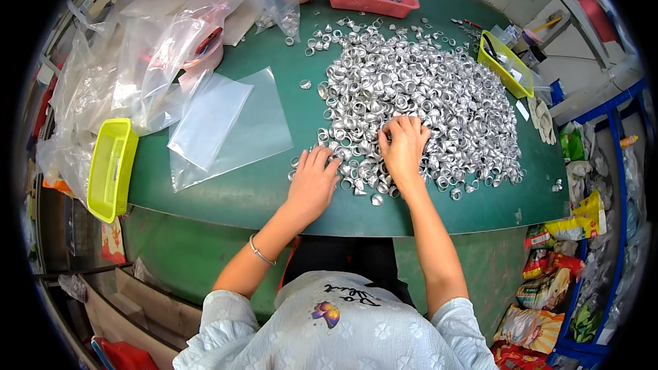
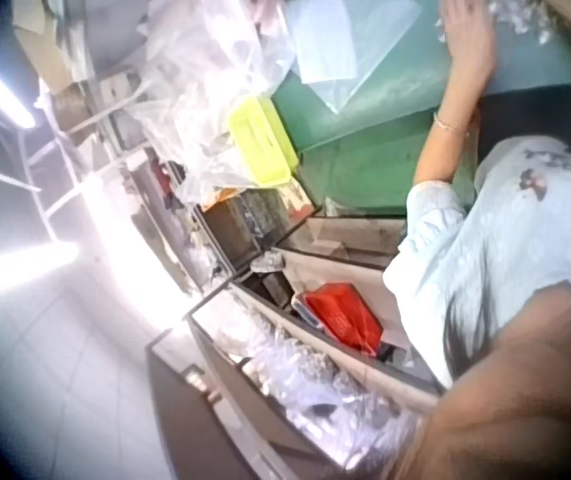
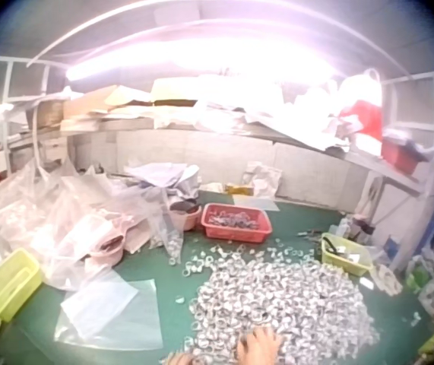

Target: The person empties a crate of small metal components onto a table, retrieves a plastic bag, and then picks up several of the components by hand and places them into the bag.

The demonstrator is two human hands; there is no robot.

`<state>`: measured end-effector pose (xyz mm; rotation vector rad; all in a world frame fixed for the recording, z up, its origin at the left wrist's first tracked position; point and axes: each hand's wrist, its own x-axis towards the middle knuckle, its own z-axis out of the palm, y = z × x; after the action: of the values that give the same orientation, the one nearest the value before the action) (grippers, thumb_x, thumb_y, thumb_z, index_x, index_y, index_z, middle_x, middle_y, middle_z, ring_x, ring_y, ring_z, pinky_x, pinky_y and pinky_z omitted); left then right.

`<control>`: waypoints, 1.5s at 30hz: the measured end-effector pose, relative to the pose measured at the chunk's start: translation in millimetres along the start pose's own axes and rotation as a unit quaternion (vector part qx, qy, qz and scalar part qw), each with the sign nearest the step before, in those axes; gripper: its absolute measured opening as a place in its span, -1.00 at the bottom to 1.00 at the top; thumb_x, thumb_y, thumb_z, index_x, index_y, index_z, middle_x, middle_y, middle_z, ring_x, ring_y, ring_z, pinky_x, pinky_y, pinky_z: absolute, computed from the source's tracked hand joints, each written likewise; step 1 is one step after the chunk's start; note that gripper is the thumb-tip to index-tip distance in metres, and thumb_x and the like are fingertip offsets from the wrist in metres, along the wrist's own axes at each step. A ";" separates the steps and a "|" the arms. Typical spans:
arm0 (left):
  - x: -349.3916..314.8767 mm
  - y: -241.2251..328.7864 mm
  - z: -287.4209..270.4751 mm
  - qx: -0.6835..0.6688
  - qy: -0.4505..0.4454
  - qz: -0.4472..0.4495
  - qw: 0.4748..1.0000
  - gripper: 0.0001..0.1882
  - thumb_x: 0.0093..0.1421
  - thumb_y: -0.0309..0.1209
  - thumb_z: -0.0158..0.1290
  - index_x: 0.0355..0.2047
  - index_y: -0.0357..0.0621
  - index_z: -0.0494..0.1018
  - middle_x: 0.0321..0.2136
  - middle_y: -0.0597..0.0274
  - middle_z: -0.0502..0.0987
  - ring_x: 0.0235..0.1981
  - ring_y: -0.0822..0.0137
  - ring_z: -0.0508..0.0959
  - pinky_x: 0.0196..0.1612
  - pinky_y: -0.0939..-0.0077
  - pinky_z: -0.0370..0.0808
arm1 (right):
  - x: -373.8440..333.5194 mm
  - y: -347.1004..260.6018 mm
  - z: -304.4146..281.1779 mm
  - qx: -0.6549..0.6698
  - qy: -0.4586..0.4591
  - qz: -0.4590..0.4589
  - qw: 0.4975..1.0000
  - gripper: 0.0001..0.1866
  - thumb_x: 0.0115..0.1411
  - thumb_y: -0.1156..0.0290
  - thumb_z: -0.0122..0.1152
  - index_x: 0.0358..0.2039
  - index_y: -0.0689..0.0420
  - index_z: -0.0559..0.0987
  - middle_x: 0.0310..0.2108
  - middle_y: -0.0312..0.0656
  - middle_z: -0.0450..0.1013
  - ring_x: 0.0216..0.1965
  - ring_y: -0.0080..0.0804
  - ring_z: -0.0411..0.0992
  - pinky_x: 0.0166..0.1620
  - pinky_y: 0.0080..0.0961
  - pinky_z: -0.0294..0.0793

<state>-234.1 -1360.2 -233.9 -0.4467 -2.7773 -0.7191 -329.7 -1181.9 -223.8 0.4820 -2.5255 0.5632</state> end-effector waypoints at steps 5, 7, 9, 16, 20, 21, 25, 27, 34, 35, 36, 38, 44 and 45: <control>-12.4 9.8 -3.5 0.002 0.011 -0.018 1.000 -0.65 0.00 -0.52 0.05 -0.15 -0.21 0.34 -0.09 0.06 0.28 0.02 0.04 0.27 0.08 0.11 0.20 | -17.6 10.3 -19.0 0.328 -0.032 0.196 0.923 -0.90 0.05 0.44 0.14 -0.45 0.20 0.49 -0.46 -0.23 0.46 -0.40 -0.43 0.37 -0.24 -0.55 0.25; -14.1 15.8 -7.2 -0.079 0.049 -0.037 0.995 -0.62 0.00 -0.55 0.05 -0.12 -0.21 0.32 -0.09 0.05 0.30 -0.01 0.03 0.29 0.05 0.17 0.24 | -20.2 3.5 -32.2 0.518 -0.072 0.301 0.798 -0.88 0.15 0.45 0.05 -0.39 0.25 0.48 -0.39 -0.16 0.48 -0.42 -0.55 0.40 -0.29 -0.70 0.31; -13.2 21.8 -7.5 -0.169 0.075 -0.047 0.982 -0.61 0.01 -0.57 0.04 -0.10 -0.23 0.31 -0.12 0.05 0.32 -0.05 0.06 0.33 0.00 0.25 0.29 | -21.7 -3.5 -45.6 0.574 -0.110 0.319 0.746 -0.87 0.16 0.44 0.03 -0.40 0.24 0.47 -0.39 -0.14 0.48 -0.42 -0.55 0.40 -0.30 -0.70 0.31; -11.3 39.6 10.2 -0.619 0.021 -0.168 0.767 -0.69 0.14 -0.56 -0.03 -0.09 -0.34 0.29 -0.25 0.13 0.44 -0.27 0.44 0.46 -0.23 0.60 0.42 | -50.7 -21.2 -51.8 0.588 -0.224 0.305 0.715 -0.86 0.15 0.41 0.06 -0.40 0.22 0.49 -0.47 -0.22 0.48 -0.49 -0.64 0.36 -0.41 -0.71 0.30; -20.6 31.4 26.0 -0.679 0.020 -0.206 0.704 -0.78 0.15 -0.52 -0.03 -0.19 -0.33 0.37 -0.38 0.16 0.49 -0.41 0.45 0.49 -0.35 0.63 0.44 | -55.9 -30.8 -48.9 0.501 -0.251 0.256 0.788 -0.88 0.08 0.48 0.15 -0.36 0.23 0.51 -0.52 -0.34 0.44 -0.53 -0.70 0.31 -0.46 -0.76 0.25; -21.3 30.0 26.9 -0.676 0.032 -0.215 0.704 -0.80 0.15 -0.51 -0.02 -0.21 -0.33 0.39 -0.42 0.16 0.50 -0.45 0.45 0.49 -0.38 0.63 0.44 | -51.9 -28.8 -46.5 0.425 -0.233 0.239 0.841 -0.88 0.07 0.48 0.16 -0.36 0.24 0.51 -0.53 -0.35 0.43 -0.55 -0.71 0.31 -0.47 -0.76 0.25; -26.2 28.7 18.6 -0.686 0.023 -0.287 0.668 -0.80 0.16 -0.48 -0.02 -0.24 -0.36 0.41 -0.44 0.13 0.51 -0.50 0.44 0.50 -0.40 0.63 0.47 | -29.7 -26.5 -20.9 0.172 -0.099 0.025 0.980 -0.80 -0.04 0.49 0.19 -0.34 0.21 0.52 -0.46 -0.18 0.39 -0.40 -0.32 0.31 -0.32 -0.45 0.30; -26.5 28.9 17.2 -0.690 0.035 -0.293 0.661 -0.78 0.16 -0.47 -0.03 -0.21 -0.37 0.40 -0.44 0.11 0.51 -0.49 0.43 0.51 -0.40 0.62 0.48 | -26.0 -32.8 -10.3 0.072 -0.107 -0.045 0.991 -0.77 -0.07 0.44 0.21 -0.33 0.18 0.52 -0.34 -0.19 0.36 -0.27 -0.24 0.25 -0.21 -0.36 0.23; -35.1 21.0 9.3 -0.721 0.034 -0.308 0.620 -0.73 0.22 -0.44 -0.13 -0.15 -0.41 0.36 -0.37 0.02 0.50 -0.39 0.32 0.54 -0.25 0.52 0.50 | -37.3 -29.4 -17.4 0.108 -0.144 -0.060 0.982 -0.78 -0.14 0.44 0.27 -0.44 0.16 0.47 -0.45 -0.19 0.37 -0.28 -0.26 0.28 -0.20 -0.38 0.17; -36.7 19.3 8.9 -0.721 0.032 -0.311 0.618 -0.72 0.23 -0.44 -0.15 -0.14 -0.42 0.35 -0.36 0.01 0.50 -0.38 0.31 0.54 -0.24 0.52 0.50 | -38.6 -28.3 -22.9 0.116 -0.148 -0.078 0.979 -0.78 -0.13 0.44 0.27 -0.43 0.17 0.47 -0.43 -0.18 0.37 -0.27 -0.27 0.28 -0.18 -0.39 0.17; -37.7 18.7 9.0 -0.722 0.029 -0.312 0.616 -0.71 0.24 -0.43 -0.16 -0.13 -0.42 0.34 -0.35 0.00 0.50 -0.36 0.30 0.55 -0.22 0.51 0.50 | -38.8 -27.4 -28.9 0.122 -0.152 -0.094 0.976 -0.78 -0.13 0.44 0.28 -0.43 0.18 0.47 -0.41 -0.17 0.37 -0.26 -0.28 0.28 -0.16 -0.40 0.16; -39.5 18.1 7.4 -0.727 0.026 -0.315 0.609 -0.70 0.24 -0.42 -0.17 -0.12 -0.44 0.33 -0.33 -0.02 0.50 -0.34 0.28 0.55 -0.21 0.51 0.49 | -36.5 -28.7 -32.6 0.130 -0.168 -0.079 0.974 -0.80 -0.11 0.45 0.25 -0.42 0.17 0.48 -0.39 -0.17 0.37 -0.23 -0.27 0.28 -0.12 -0.38 0.15; -37.1 24.2 3.3 -0.751 0.005 -0.313 0.581 -0.69 0.25 -0.40 -0.18 -0.11 -0.43 0.31 -0.29 -0.06 0.50 -0.29 0.25 0.55 -0.18 0.49 0.49 | -24.6 -29.6 -3.9 -0.019 -0.103 -0.053 0.993 -0.86 -0.11 0.45 0.21 -0.47 0.16 0.53 -0.38 -0.24 0.32 -0.27 -0.28 0.23 -0.19 -0.33 0.14; -37.4 23.5 2.5 -0.757 0.005 -0.309 0.576 -0.69 0.25 -0.40 -0.18 -0.12 -0.42 0.32 -0.29 -0.07 0.50 -0.28 0.25 0.55 -0.17 0.49 0.49 | -22.8 -31.9 -0.3 -0.047 -0.110 -0.062 0.991 -0.88 -0.13 0.44 0.22 -0.51 0.15 0.55 -0.42 -0.24 0.29 -0.28 -0.29 0.22 -0.19 -0.33 0.12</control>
<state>-191.6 -1348.0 -237.2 0.3977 -1.3882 -3.0551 -297.3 -1203.8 -226.5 0.6936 -2.6923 0.3609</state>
